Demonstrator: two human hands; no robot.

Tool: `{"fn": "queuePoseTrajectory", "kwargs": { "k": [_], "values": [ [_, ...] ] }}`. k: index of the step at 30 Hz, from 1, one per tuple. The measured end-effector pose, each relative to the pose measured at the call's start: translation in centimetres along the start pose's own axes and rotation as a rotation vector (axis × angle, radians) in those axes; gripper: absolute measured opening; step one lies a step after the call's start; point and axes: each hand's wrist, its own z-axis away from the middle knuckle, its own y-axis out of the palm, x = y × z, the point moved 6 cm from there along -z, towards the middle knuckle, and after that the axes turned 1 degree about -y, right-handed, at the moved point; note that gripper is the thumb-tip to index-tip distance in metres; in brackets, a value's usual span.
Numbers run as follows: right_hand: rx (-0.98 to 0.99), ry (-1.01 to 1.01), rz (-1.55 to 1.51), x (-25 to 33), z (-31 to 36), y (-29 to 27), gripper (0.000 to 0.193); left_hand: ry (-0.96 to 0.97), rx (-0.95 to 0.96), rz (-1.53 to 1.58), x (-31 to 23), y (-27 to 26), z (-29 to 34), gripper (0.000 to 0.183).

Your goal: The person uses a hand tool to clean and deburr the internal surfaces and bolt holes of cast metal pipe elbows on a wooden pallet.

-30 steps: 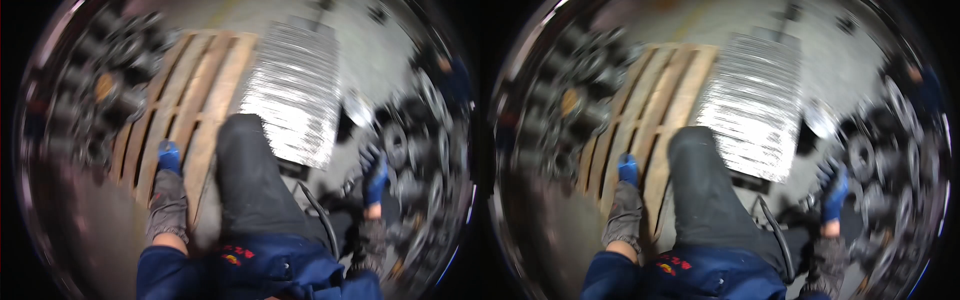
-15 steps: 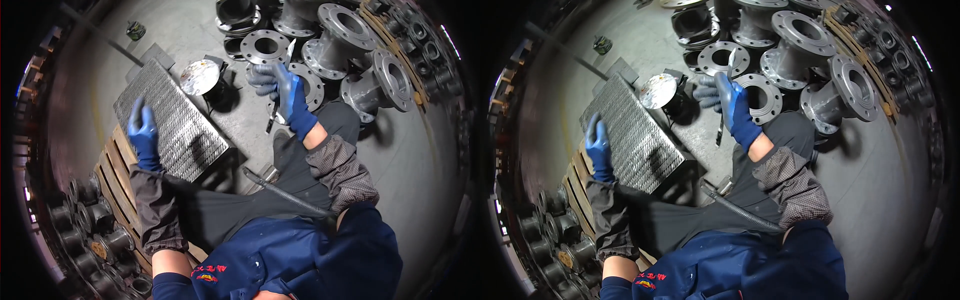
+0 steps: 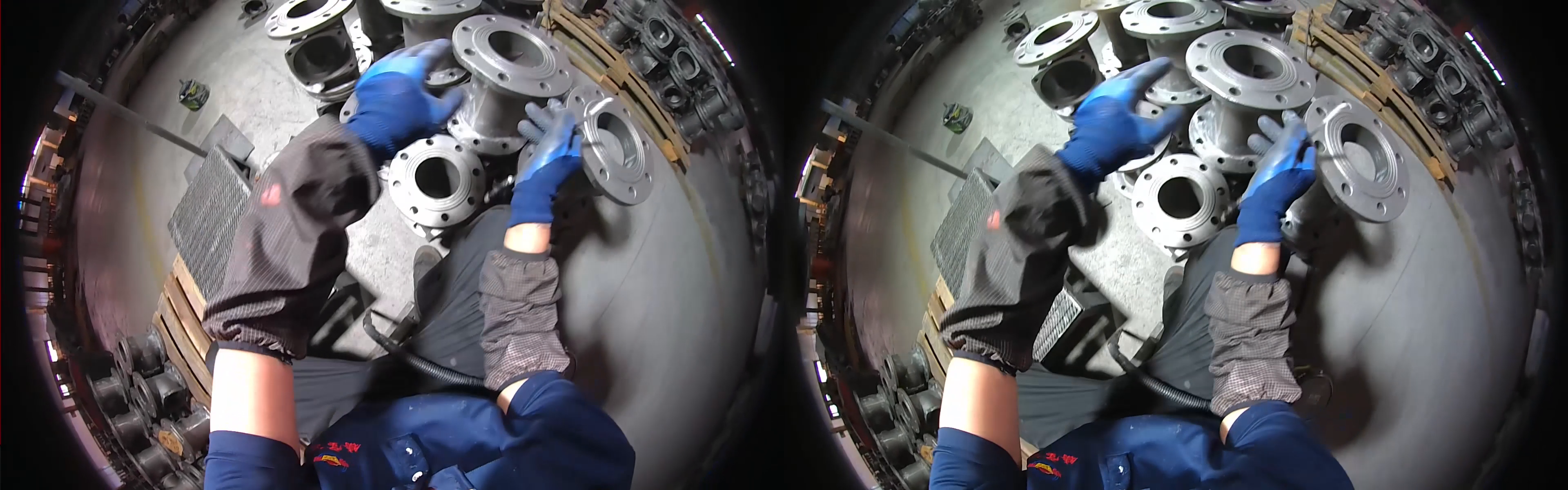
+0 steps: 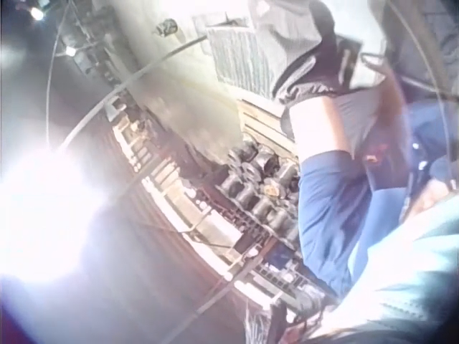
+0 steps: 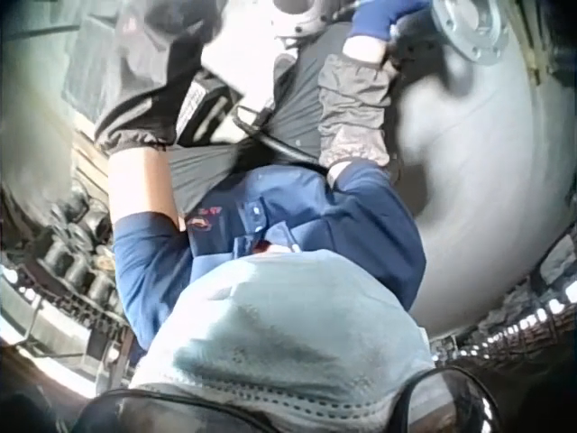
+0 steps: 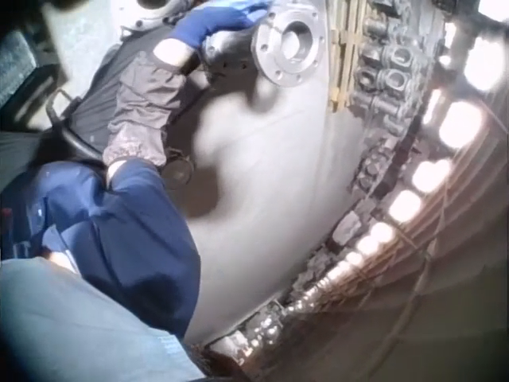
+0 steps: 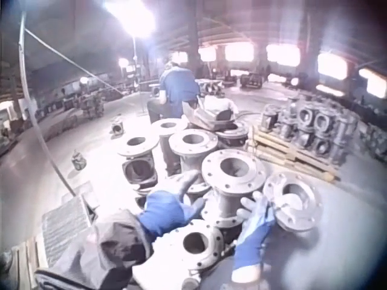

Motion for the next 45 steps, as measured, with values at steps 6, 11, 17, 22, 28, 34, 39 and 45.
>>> {"fn": "queuePoseTrajectory", "kwargs": {
  "k": [6,11,17,22,28,34,39,45],
  "values": [
    [-0.029,-0.075,-0.076,-3.9,-1.6,1.0,0.048,0.247,0.254,-0.387,-3.9,11.0,-5.8,0.077],
    [0.084,-0.208,0.078,-8.7,-6.3,1.1,0.059,0.129,0.666,-0.414,-4.4,12.9,-8.9,0.045],
    [-0.035,-0.247,-0.042,-6.8,-3.9,0.8,0.028,-0.023,0.857,-0.412,-5.6,11.1,-6.5,0.059],
    [0.061,-0.101,0.119,-4.0,-0.7,-0.2,0.031,0.154,0.68,-0.517,-4.6,7.7,-2.1,0.059],
    [0.288,-0.178,0.057,-5.5,-4.8,-1.3,0.034,0.292,0.462,-0.475,-4.5,2.7,5.7,0.045],
    [0.541,0.151,-0.18,-7.1,-3.4,1.2,0.03,0.226,0.318,-0.382,-5.1,-1.5,9.8,0.046],
    [0.521,-0.056,0.103,-5.1,-1.7,2.3,0.024,-0.319,-0.27,0.245,1.6,-6.5,11.0,0.057],
    [0.476,-0.207,0.253,-4.0,0.1,3.1,0.021,-0.871,-0.343,1.196,6.6,-0.6,14.9,0.041]
  ]
}}
